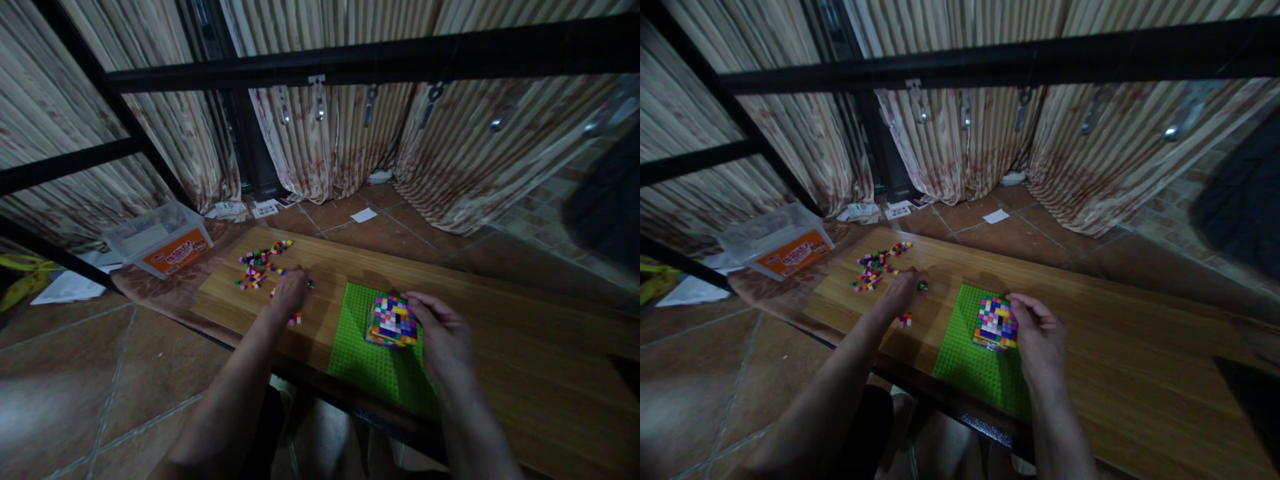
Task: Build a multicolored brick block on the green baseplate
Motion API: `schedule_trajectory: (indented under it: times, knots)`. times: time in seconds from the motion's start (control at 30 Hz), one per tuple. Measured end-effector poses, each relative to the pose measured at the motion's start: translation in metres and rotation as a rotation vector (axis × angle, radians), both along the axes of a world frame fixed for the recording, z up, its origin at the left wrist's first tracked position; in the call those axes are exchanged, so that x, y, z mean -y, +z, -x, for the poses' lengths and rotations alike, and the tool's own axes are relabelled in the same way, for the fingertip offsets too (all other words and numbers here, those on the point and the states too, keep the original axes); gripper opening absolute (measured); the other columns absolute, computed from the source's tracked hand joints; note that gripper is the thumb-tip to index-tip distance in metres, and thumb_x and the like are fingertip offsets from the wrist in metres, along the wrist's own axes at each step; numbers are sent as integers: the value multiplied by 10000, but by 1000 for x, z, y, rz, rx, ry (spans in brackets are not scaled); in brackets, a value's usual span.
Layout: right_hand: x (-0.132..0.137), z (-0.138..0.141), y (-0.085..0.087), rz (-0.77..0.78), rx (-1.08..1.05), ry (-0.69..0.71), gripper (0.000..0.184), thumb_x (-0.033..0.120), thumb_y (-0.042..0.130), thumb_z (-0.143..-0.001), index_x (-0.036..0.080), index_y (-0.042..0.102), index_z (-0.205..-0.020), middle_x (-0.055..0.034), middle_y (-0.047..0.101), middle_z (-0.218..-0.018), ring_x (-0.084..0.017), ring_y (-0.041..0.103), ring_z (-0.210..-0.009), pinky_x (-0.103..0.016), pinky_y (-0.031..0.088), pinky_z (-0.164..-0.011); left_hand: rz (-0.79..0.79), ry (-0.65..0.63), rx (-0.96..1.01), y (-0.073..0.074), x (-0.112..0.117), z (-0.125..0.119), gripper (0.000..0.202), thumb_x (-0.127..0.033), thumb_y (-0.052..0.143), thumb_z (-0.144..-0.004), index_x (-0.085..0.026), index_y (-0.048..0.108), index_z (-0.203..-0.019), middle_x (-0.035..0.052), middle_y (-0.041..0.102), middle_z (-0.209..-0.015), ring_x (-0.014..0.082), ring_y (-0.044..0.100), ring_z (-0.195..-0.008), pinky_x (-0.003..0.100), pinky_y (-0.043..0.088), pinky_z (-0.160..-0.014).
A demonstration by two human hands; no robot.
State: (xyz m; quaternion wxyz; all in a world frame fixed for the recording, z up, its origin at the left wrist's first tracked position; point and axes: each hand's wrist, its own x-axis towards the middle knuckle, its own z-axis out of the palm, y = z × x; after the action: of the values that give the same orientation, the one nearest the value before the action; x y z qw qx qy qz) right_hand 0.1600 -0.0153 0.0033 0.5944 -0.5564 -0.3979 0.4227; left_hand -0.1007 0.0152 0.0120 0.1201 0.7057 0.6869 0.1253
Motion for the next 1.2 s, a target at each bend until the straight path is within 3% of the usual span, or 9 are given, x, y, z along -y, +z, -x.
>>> schedule_trajectory:
  times: [0.3, 0.43, 0.5, 0.6, 0.73, 0.83, 1.03, 1.2]
  knots:
    - [0, -1, -1, -13, 5, 4, 217, 372, 726, -684, 220, 744, -839, -51, 745, -885, -206, 666, -801, -358, 513, -726, -57, -28, 75, -5, -2, -6, 261, -86, 523, -732, -149, 717, -894, 129, 685, -933, 234, 637, -874, 319, 468, -851]
    - [-1, -1, 0, -14, -23, -10, 203, 359, 736, -678, 224, 744, -828, -40, 747, -878, -199, 668, -819, -361, 503, -768, -84, -36, 142, 1, -2, -4, 238, -84, 532, -715, -149, 717, -850, 105, 683, -874, 211, 632, -800, 310, 474, -795]
    - [-2, -2, 3, -38, -22, -32, 202, 358, 736, -677, 215, 742, -819, -45, 744, -880, -205, 668, -841, -376, 495, -799, -79, -39, 330, 7, -2, -6, 182, -107, 568, -705, -152, 713, -807, 69, 677, -797, 179, 614, -727, 286, 473, -738]
    - [-3, -2, 9, -97, -5, -87, 183, 347, 729, -686, 211, 737, -808, -42, 741, -855, -205, 666, -844, -384, 484, -824, 0, 2, 844, 18, 0, -14, 105, -166, 663, -678, -147, 703, -773, 28, 652, -722, 132, 577, -671, 240, 457, -671]
    - [1, 2, 24, -224, 23, -143, 128, 305, 705, -726, 215, 731, -813, -27, 737, -822, -188, 665, -814, -357, 484, -812, 252, 103, 1546, 31, 8, -31, 177, -169, 728, -652, -160, 704, -827, 12, 655, -803, 83, 570, -693, 182, 446, -647]
    - [8, 7, 36, -282, 112, -127, 118, 296, 674, -770, 218, 727, -840, -29, 733, -840, -188, 663, -815, -343, 489, -796, 464, 103, 1904, 38, 17, -45, 186, -146, 690, -691, -159, 706, -876, 30, 659, -840, 84, 587, -719, 177, 465, -666]
    - [19, 20, 54, -465, 384, 92, 145, 245, 633, -817, 246, 701, -945, -30, 685, -980, -184, 632, -928, -333, 489, -835, 678, 98, 2156, 45, 27, -72, 183, -129, 592, -764, -121, 677, -926, 67, 661, -825, 118, 612, -756, 193, 487, -672]
    - [21, 25, 55, -490, 479, 222, 181, 179, 589, -848, 253, 678, -986, -23, 650, -1002, -159, 615, -945, -305, 487, -830, 712, 96, 2232, 48, 27, -86, 226, -105, 487, -802, -69, 671, -927, 91, 659, -790, 125, 615, -722, 197, 494, -648]
